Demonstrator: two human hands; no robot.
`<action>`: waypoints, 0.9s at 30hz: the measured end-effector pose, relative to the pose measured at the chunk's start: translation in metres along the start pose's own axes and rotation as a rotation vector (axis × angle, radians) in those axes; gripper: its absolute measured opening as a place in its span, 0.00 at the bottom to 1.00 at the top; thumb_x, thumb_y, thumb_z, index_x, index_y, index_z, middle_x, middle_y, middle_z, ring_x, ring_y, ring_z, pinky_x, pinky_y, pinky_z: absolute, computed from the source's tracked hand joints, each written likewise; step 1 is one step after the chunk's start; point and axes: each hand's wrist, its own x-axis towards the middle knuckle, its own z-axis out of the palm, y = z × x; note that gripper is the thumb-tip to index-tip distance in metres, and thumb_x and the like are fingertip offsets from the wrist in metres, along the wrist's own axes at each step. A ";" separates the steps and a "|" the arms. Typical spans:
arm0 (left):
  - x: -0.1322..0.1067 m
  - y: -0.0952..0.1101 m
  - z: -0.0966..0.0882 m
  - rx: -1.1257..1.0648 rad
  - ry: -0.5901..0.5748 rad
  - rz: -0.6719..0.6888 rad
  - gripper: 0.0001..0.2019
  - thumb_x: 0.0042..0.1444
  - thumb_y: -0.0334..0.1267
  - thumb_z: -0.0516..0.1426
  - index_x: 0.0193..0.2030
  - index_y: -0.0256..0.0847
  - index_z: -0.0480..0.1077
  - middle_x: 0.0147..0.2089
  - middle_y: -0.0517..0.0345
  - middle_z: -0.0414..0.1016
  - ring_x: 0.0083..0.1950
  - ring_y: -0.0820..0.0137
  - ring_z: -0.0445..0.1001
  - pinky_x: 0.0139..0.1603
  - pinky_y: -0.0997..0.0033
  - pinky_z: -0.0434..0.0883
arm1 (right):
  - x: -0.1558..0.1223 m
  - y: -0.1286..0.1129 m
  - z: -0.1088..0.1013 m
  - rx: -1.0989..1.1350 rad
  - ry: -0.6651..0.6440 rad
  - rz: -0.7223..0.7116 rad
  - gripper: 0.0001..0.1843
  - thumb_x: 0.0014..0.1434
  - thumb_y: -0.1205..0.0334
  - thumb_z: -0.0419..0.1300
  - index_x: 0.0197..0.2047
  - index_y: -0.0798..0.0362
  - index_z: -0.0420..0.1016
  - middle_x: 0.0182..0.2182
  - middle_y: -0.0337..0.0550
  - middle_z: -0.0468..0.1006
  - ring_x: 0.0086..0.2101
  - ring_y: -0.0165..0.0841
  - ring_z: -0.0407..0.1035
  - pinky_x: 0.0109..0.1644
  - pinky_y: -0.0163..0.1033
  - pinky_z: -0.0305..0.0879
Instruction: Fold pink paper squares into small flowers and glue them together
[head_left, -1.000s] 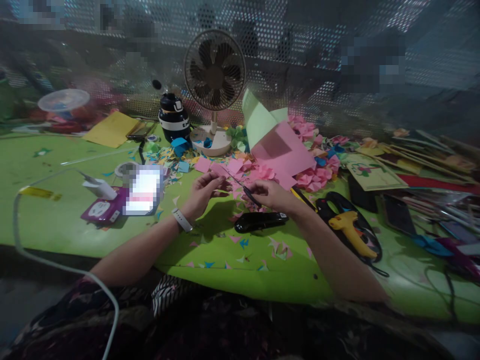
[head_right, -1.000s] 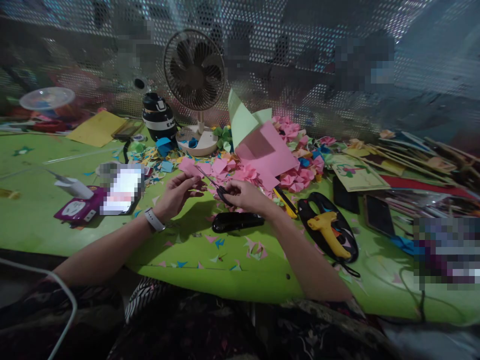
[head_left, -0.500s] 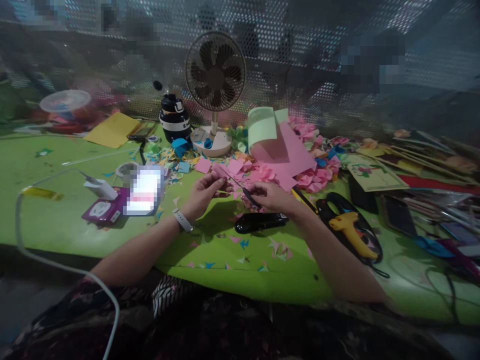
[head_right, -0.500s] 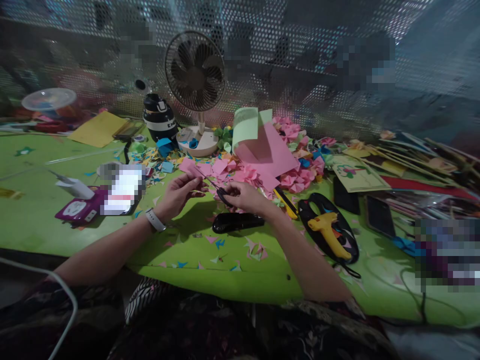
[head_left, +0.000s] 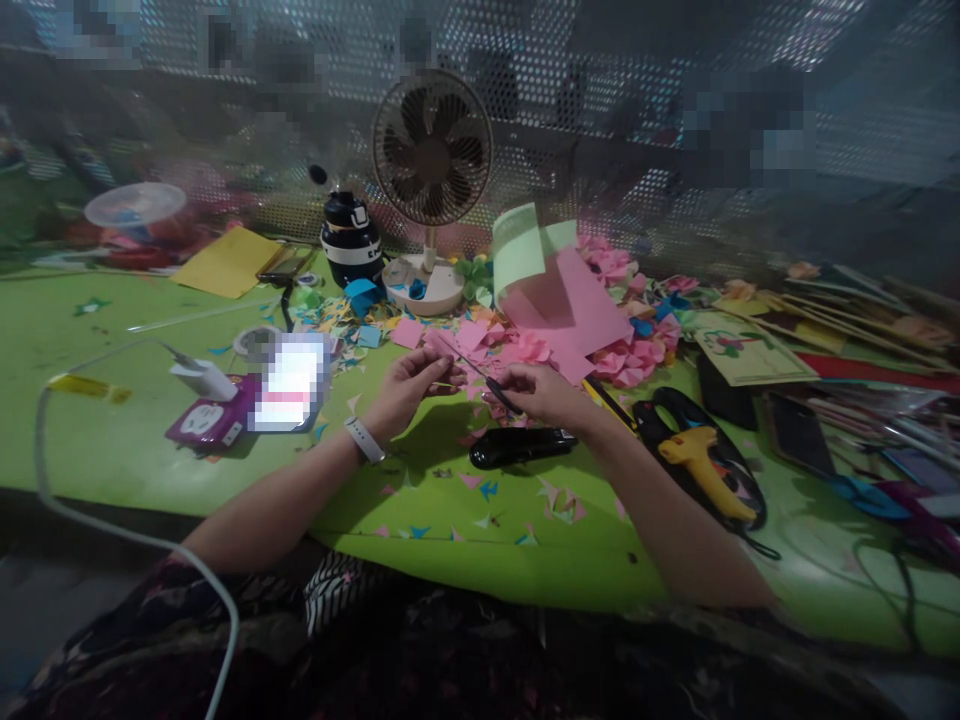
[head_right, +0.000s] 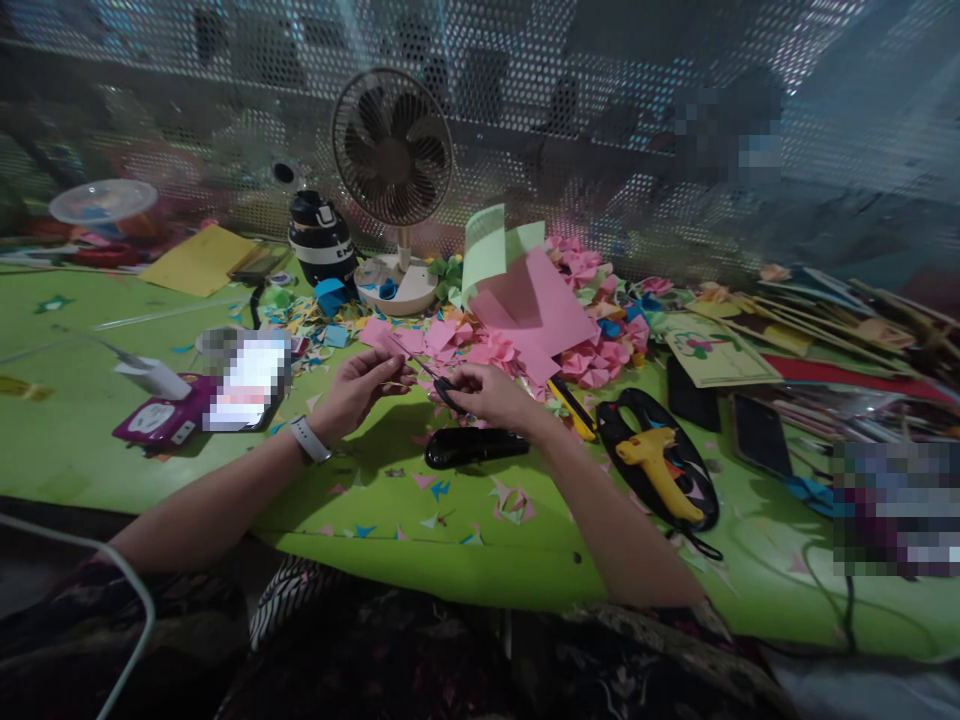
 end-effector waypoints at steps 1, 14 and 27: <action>0.000 0.000 0.000 -0.001 0.000 -0.004 0.19 0.48 0.48 0.70 0.37 0.37 0.72 0.34 0.53 0.82 0.36 0.68 0.82 0.41 0.68 0.78 | 0.000 0.001 0.000 0.006 0.000 0.001 0.23 0.49 0.40 0.69 0.30 0.52 0.72 0.25 0.37 0.72 0.27 0.30 0.66 0.32 0.37 0.61; 0.005 0.004 -0.007 0.033 0.078 0.031 0.21 0.47 0.53 0.70 0.36 0.38 0.72 0.34 0.55 0.80 0.38 0.67 0.82 0.34 0.72 0.76 | -0.002 -0.004 -0.001 0.051 0.023 0.015 0.23 0.48 0.40 0.70 0.29 0.52 0.73 0.24 0.39 0.76 0.27 0.31 0.68 0.33 0.38 0.64; 0.008 0.001 -0.009 0.030 0.082 0.053 0.22 0.47 0.53 0.70 0.36 0.38 0.72 0.33 0.55 0.80 0.36 0.69 0.82 0.35 0.73 0.76 | -0.002 -0.006 0.000 0.077 0.013 0.036 0.25 0.47 0.38 0.70 0.29 0.52 0.73 0.24 0.41 0.77 0.27 0.32 0.69 0.32 0.38 0.63</action>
